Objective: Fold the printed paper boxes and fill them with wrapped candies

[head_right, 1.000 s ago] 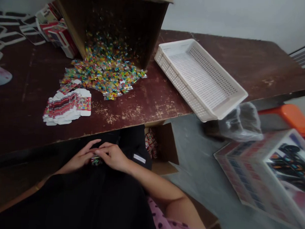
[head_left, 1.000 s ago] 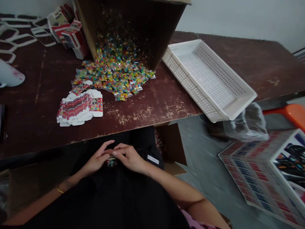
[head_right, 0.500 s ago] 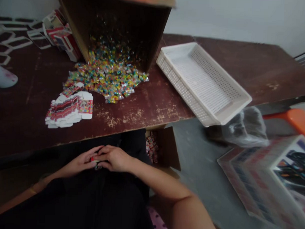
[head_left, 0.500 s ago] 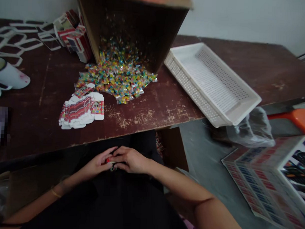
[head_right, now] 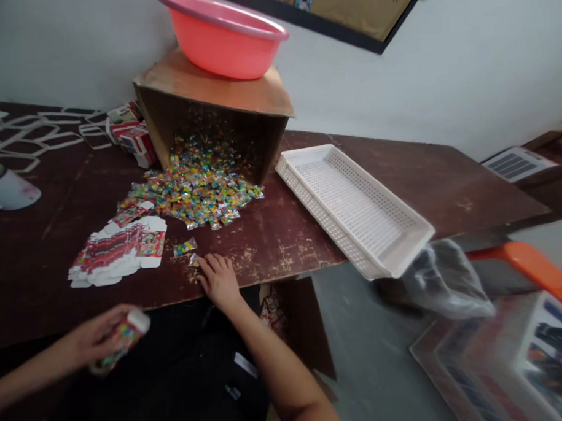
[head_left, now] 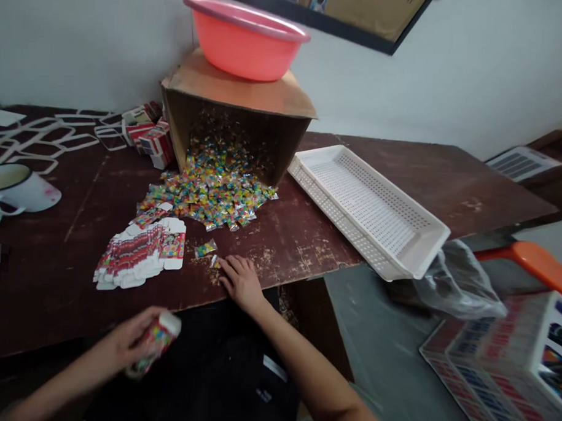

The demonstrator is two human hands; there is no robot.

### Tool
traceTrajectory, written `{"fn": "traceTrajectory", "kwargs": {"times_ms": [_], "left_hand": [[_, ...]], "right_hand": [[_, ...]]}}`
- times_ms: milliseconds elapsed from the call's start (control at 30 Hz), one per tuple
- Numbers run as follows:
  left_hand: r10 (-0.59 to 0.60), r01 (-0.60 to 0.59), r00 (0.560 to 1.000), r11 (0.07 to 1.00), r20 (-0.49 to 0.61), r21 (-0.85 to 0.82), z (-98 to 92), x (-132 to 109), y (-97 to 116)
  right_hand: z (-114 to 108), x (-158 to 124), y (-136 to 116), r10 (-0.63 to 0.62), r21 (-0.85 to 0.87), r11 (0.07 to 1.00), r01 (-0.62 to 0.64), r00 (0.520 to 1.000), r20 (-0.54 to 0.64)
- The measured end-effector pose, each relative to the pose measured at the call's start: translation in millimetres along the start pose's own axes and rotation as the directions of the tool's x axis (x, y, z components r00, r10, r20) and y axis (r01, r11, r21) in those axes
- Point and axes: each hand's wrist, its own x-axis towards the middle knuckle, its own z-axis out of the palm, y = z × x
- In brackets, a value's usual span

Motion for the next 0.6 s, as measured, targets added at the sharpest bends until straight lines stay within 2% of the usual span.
{"fn": "traceTrajectory", "kwargs": {"times_ms": [100,167,233,300,367,433,500,600], "left_hand": [[-0.079,0.063,0.996,0.962,-0.05,-0.265,13.7,19,31],[-0.057,0.037,0.997,0.934,-0.047,-0.356,27.3,34,44],[0.001,-0.011,0.999,0.958,-0.037,-0.286,41.4,45,50],[0.053,-0.048,0.998,0.985,0.027,-0.164,53.2,51,50],[0.086,-0.077,0.99,0.994,0.112,-0.082,61.2,51,47],[0.118,-0.112,0.98,0.993,0.157,-0.047,65.2,50,43],[0.149,-0.145,0.978,0.989,0.146,-0.034,66.0,49,39],[0.164,-0.166,0.981,0.986,0.106,0.01,64.0,49,32]], "right_hand": [[-8,-20,-9,0.198,0.141,0.972,-0.188,0.978,-0.062],[-20,-17,-14,0.325,0.371,0.884,-0.285,0.944,-0.049],[-34,-7,-23,0.354,0.619,0.722,-0.309,0.934,0.052],[-49,5,-32,0.271,0.744,0.607,-0.279,0.953,0.136],[-61,16,-39,0.196,0.75,0.612,-0.248,0.967,0.161],[-69,25,-42,0.178,0.701,0.67,-0.245,0.969,0.168],[-71,30,-43,0.131,0.641,0.737,-0.215,0.975,0.177],[-64,32,-48,-0.025,0.563,0.822,-0.083,0.983,0.182]]}}
